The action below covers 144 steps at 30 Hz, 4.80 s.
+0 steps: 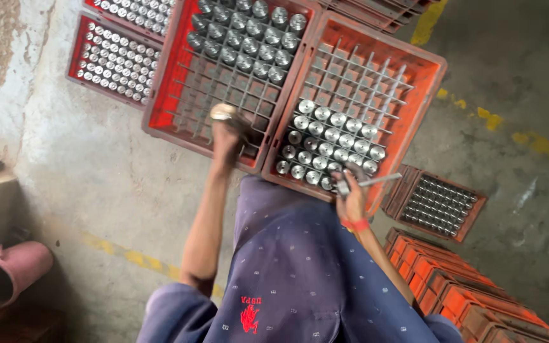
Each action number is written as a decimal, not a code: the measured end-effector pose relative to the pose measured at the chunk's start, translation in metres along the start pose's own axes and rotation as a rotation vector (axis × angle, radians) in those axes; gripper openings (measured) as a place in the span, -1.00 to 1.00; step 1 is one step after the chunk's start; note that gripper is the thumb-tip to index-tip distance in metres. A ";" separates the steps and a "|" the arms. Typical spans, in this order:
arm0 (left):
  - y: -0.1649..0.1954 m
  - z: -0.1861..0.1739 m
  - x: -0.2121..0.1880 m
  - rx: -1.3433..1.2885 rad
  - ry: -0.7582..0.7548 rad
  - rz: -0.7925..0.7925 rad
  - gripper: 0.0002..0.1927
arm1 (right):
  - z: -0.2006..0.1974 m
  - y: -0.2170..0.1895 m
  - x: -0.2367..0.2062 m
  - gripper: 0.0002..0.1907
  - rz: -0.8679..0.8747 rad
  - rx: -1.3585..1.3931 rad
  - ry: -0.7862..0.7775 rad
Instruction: The person sits in front of stacked crates of cylindrical metal parts, picks parts one at a time from a grid crate, and presses each part into a handheld cylindrical holder with a rod. The person also lifts and repositions a full crate of parts and moves parts between crates.
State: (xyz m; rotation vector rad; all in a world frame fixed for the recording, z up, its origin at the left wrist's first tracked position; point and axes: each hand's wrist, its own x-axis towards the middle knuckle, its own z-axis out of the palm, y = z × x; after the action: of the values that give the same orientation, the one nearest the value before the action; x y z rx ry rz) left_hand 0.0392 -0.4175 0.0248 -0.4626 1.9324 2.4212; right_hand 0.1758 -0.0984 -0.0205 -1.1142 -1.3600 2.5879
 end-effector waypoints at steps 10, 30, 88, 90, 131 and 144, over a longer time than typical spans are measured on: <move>-0.039 0.114 -0.136 0.879 -0.541 -0.081 -0.46 | 0.069 -0.043 -0.021 -0.85 0.065 0.052 -0.120; -0.083 0.200 -0.047 0.820 -0.661 0.657 -0.42 | -0.088 -0.065 0.057 -0.85 -0.380 0.475 0.051; -0.009 0.113 -0.138 0.977 -0.666 -0.073 -0.49 | 0.055 -0.057 -0.049 -0.25 -0.183 -0.252 -0.656; -0.012 0.117 -0.139 0.990 -0.688 -0.065 -0.49 | 0.049 -0.061 -0.049 -0.23 -0.193 -0.300 -0.665; 0.016 0.030 0.113 1.339 -0.089 0.497 -0.37 | -0.015 -0.080 -0.045 -0.53 0.019 0.272 -0.241; 0.073 -0.001 0.050 0.583 -0.176 0.583 -0.50 | 0.005 -0.038 -0.054 -0.46 0.024 -0.271 -0.162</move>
State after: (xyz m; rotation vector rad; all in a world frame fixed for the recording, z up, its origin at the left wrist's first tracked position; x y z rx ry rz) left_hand -0.0219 -0.4448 0.0822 0.3648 2.8036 1.8563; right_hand 0.2022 -0.0958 0.0401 -0.9686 -1.7869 2.6189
